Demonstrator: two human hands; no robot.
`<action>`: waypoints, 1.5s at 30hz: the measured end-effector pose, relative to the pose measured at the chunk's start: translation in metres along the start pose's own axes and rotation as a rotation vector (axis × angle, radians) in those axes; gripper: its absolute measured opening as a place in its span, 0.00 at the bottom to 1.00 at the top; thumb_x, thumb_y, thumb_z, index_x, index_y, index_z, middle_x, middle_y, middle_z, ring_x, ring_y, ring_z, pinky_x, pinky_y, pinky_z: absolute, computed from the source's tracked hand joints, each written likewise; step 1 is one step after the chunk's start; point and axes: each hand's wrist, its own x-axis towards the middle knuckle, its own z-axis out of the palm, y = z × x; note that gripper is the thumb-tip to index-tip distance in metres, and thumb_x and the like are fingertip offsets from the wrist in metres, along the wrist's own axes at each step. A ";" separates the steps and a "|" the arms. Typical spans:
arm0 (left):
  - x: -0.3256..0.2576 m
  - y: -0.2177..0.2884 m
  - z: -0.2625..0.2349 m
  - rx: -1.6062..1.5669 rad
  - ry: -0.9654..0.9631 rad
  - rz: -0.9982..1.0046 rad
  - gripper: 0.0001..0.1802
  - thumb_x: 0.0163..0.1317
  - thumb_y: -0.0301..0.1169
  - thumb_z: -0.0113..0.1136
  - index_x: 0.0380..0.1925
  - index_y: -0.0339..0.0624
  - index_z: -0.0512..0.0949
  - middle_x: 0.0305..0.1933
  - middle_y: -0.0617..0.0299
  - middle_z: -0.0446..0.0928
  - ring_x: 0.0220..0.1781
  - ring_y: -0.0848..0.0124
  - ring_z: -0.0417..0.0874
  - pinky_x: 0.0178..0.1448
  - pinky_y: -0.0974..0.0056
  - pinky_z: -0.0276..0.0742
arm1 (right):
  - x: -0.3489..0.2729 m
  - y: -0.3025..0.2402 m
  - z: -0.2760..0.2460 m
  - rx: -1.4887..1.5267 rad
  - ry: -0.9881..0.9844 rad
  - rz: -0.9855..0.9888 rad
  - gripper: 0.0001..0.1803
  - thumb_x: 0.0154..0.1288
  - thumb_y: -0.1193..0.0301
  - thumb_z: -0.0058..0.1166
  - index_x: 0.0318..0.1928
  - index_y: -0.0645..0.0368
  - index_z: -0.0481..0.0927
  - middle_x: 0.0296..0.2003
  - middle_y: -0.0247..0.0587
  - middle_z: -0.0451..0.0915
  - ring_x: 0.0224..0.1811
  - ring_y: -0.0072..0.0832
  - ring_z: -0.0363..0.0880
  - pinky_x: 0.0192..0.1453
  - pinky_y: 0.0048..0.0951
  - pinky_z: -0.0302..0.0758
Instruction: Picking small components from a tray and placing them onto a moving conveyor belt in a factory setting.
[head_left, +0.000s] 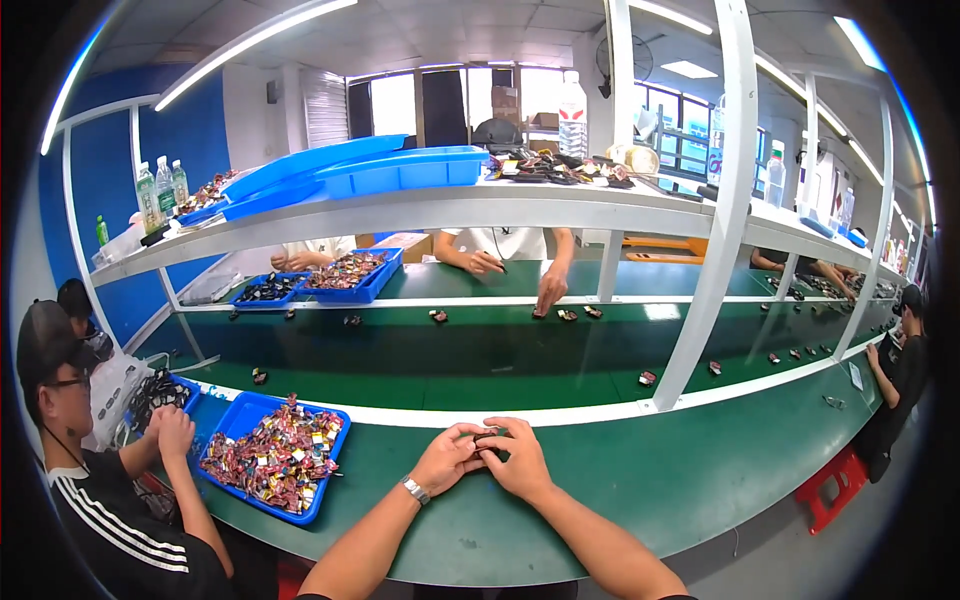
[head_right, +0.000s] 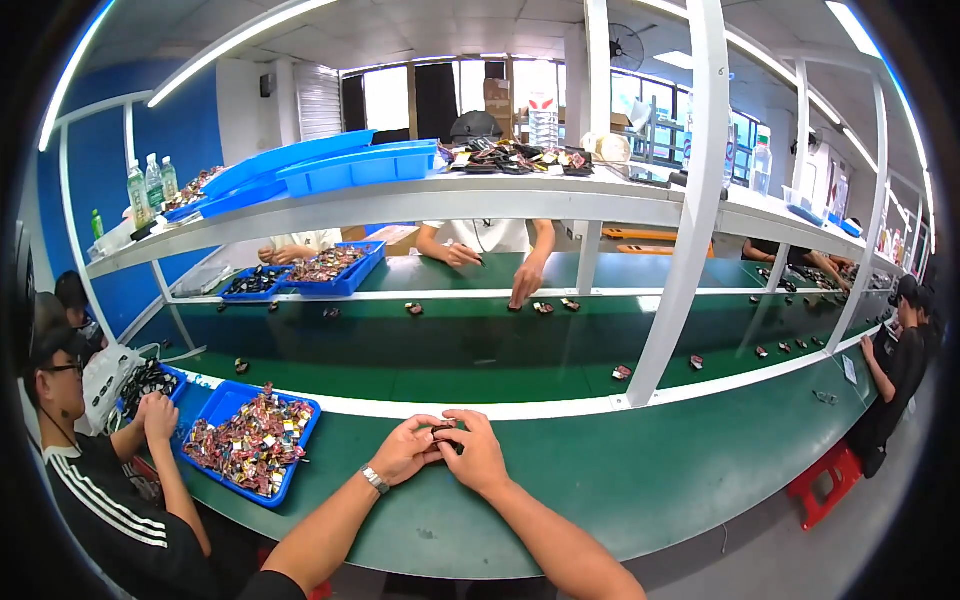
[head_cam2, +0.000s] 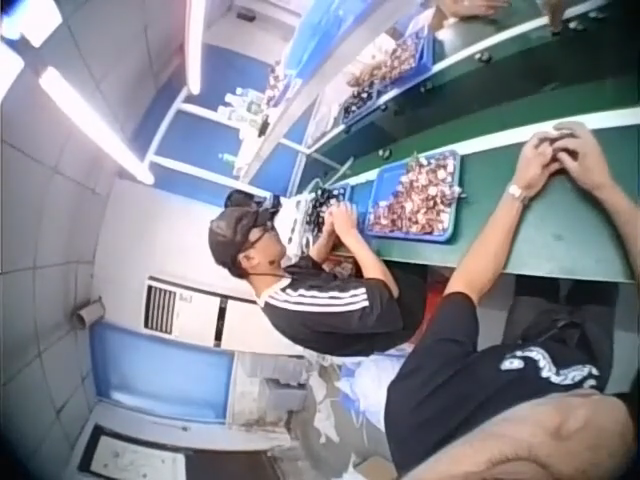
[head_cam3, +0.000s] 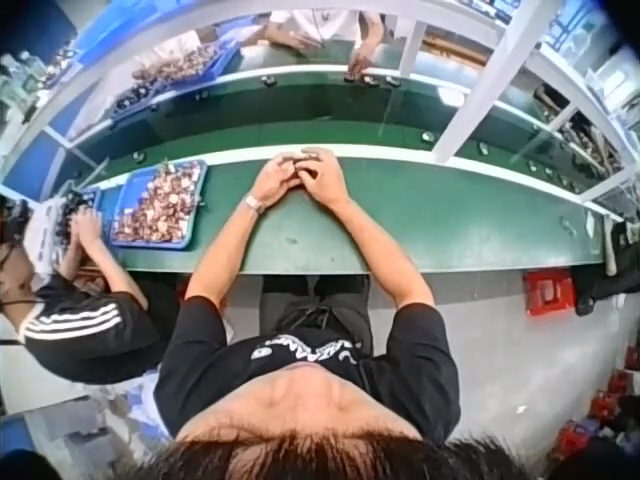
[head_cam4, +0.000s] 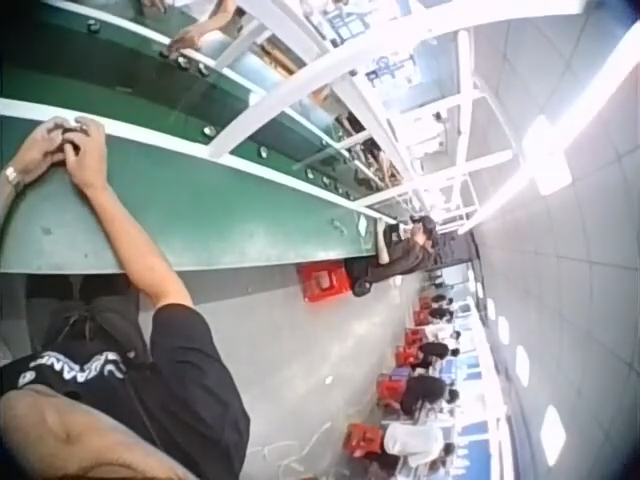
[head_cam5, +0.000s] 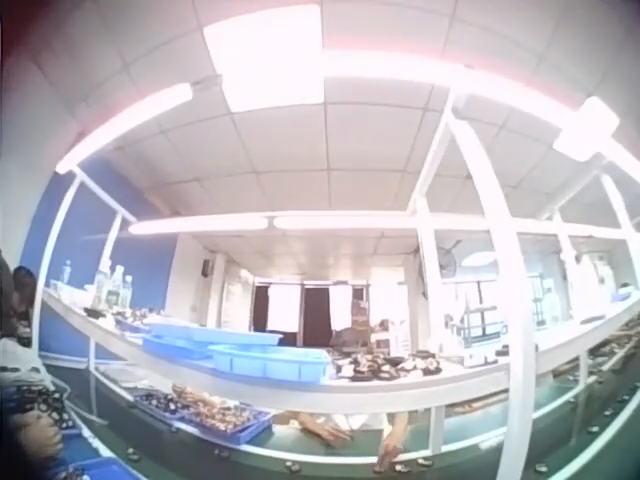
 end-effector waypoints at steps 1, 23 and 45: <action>0.002 0.000 0.000 0.000 0.000 0.001 0.13 0.70 0.28 0.53 0.53 0.42 0.68 0.61 0.54 0.71 0.61 0.64 0.75 0.65 0.54 0.74 | 0.001 0.003 0.003 0.018 0.006 0.001 0.08 0.52 0.76 0.62 0.36 0.55 0.86 0.52 0.37 0.78 0.56 0.39 0.73 0.60 0.38 0.73; 0.000 0.001 0.009 0.023 0.130 -0.002 0.15 0.70 0.24 0.48 0.55 0.40 0.66 0.53 0.56 0.76 0.56 0.66 0.78 0.62 0.56 0.76 | 0.009 -0.006 -0.008 -0.194 0.016 -0.223 0.09 0.51 0.76 0.63 0.36 0.55 0.81 0.40 0.34 0.78 0.45 0.34 0.78 0.44 0.32 0.78; 0.001 0.000 0.014 0.041 0.179 -0.010 0.15 0.68 0.21 0.47 0.55 0.40 0.65 0.53 0.54 0.75 0.56 0.65 0.78 0.64 0.54 0.75 | 0.006 -0.001 0.002 -0.345 0.042 -0.231 0.11 0.50 0.78 0.59 0.36 0.54 0.80 0.37 0.35 0.77 0.42 0.34 0.77 0.40 0.32 0.80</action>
